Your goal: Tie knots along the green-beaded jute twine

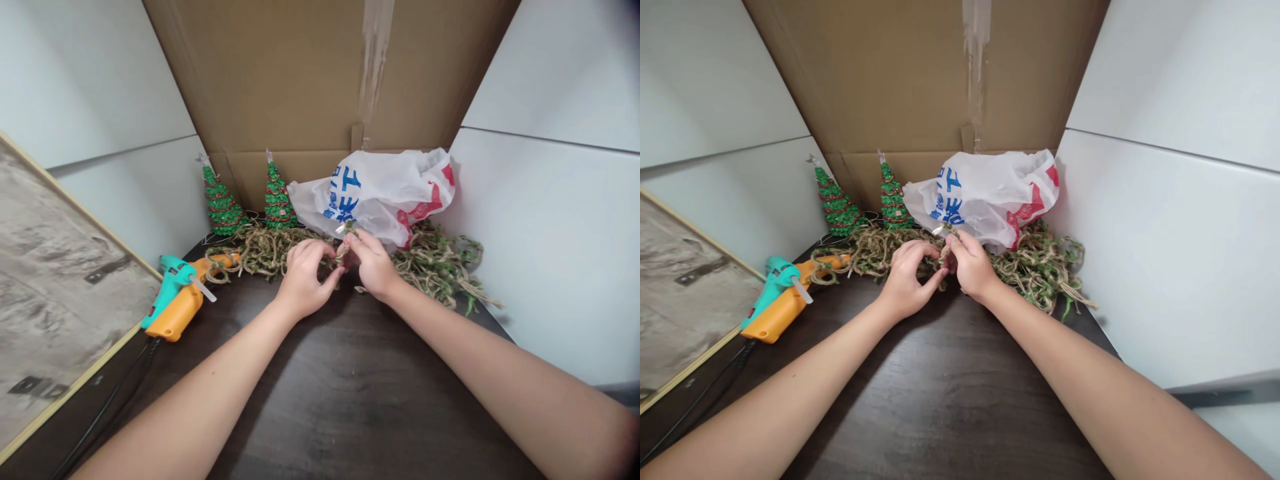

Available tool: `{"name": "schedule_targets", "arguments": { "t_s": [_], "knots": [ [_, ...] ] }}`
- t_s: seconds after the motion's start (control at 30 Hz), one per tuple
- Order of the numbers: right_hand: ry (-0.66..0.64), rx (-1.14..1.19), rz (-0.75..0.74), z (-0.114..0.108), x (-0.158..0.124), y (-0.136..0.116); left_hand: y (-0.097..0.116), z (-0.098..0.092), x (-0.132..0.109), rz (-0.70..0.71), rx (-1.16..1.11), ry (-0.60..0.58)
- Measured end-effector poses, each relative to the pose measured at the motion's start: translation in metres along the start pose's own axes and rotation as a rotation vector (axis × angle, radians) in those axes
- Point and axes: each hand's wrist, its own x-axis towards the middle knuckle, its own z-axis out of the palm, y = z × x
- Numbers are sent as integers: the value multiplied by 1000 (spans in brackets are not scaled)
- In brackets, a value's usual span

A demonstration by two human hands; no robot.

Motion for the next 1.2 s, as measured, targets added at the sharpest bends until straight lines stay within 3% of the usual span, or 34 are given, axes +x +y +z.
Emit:
{"name": "schedule_targets", "arguments": {
  "t_s": [0.1, 0.23, 0.33, 0.67, 1.0, 1.1, 1.2],
  "knots": [
    [89, 71, 59, -2, 4, 2, 1, 1, -1, -67, 38, -53],
    [264, 148, 56, -3, 7, 4, 4, 0, -2, -60, 28, -50],
    [322, 165, 80, -1, 7, 3, 4, -1, -1, -72, 30, -68],
    [320, 114, 137, 0, 9, -3, 0, -1, 0, -134, 63, -136],
    [306, 160, 263, 7, 7, -12, 1, -2, 1, -251, 118, 6],
    [293, 181, 276, 6, 6, -12, 3, -3, 0, -150, 122, 71],
    [230, 165, 262, 9, 4, -10, 5, -2, -1, -25, 106, 8]
  ]
}}
